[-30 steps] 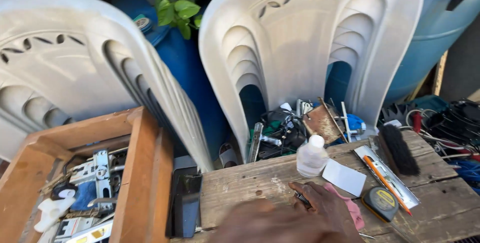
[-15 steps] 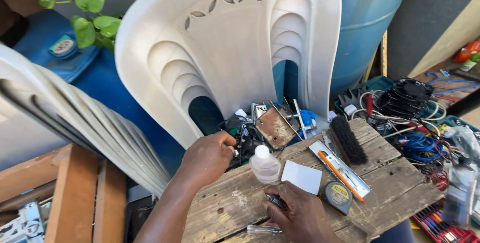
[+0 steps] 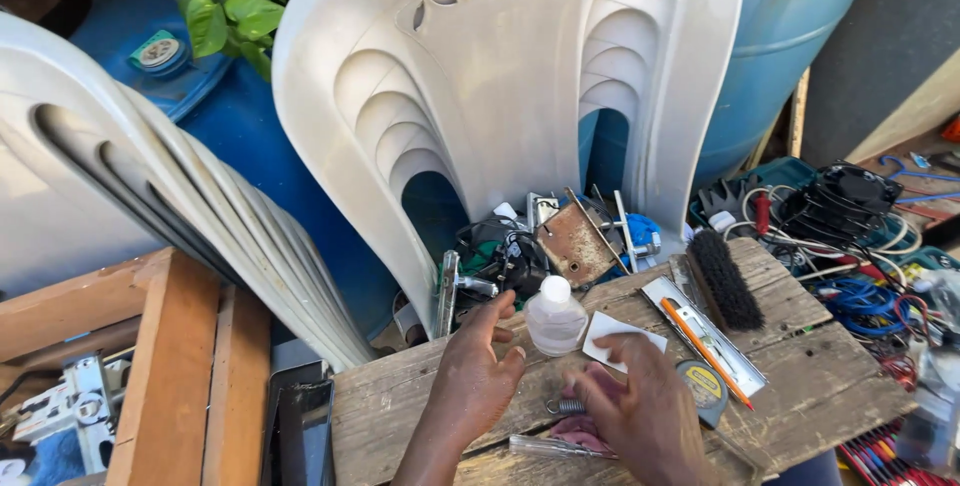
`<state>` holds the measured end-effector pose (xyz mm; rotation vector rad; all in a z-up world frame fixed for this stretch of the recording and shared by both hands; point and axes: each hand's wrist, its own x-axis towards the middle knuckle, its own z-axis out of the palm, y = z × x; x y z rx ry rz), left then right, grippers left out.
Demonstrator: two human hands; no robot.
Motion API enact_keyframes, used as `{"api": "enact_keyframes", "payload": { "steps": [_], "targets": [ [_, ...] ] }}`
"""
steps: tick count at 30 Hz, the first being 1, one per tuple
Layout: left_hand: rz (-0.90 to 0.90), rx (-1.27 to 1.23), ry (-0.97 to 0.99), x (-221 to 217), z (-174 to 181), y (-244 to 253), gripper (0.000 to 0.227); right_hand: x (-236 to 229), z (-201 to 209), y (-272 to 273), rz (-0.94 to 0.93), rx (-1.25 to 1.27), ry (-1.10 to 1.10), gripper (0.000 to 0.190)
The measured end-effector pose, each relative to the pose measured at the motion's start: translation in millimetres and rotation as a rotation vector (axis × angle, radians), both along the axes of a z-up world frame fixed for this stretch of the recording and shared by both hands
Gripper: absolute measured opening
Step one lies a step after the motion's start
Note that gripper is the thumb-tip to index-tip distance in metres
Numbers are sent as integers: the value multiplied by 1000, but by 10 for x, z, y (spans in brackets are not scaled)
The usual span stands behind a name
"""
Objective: The person cleans a metal lock mechanism using a pink cloth and a small brush, then applies liquid from a white bottle into the keyhole and internal parts. The person repeatedly wipes and scrubs the mechanism while holding it over a wooden workbench.
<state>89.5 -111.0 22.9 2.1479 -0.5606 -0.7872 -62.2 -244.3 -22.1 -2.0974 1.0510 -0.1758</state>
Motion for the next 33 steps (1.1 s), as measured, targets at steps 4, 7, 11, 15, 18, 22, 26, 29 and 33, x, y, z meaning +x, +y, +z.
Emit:
{"api": "enact_keyframes", "payload": {
  "steps": [4,7,11,15,18,22,26,29,33],
  "targets": [
    [-113,-183,-133,5,-366,-165,65,218,-25,-270,105,-196,-323,76],
    [-116,-158,-55,-141,-153,-292,64,257,119,-516,168,-146,-181,60],
    [-107,-145,41,-282,-85,-207,67,163,208,-796,136,-225,-145,56],
    [-212,-86,-60,-413,-300,-238,63,-2,506,-899,24,-98,46,46],
    [-327,-127,-179,-498,-429,-306,54,-70,389,-995,87,-233,6,53],
    [-285,-153,-257,-635,-248,-254,47,-100,259,-1127,218,-448,-75,47],
    [-299,-293,-344,-916,371,-148,52,-85,83,-1190,131,-662,22,49],
    [-262,-533,-417,-1208,716,-31,40,-81,124,-1108,72,-530,59,54],
    [-264,-501,-374,-2718,-747,-1642,39,-73,311,-1031,103,-484,-64,79]
  ]
}}
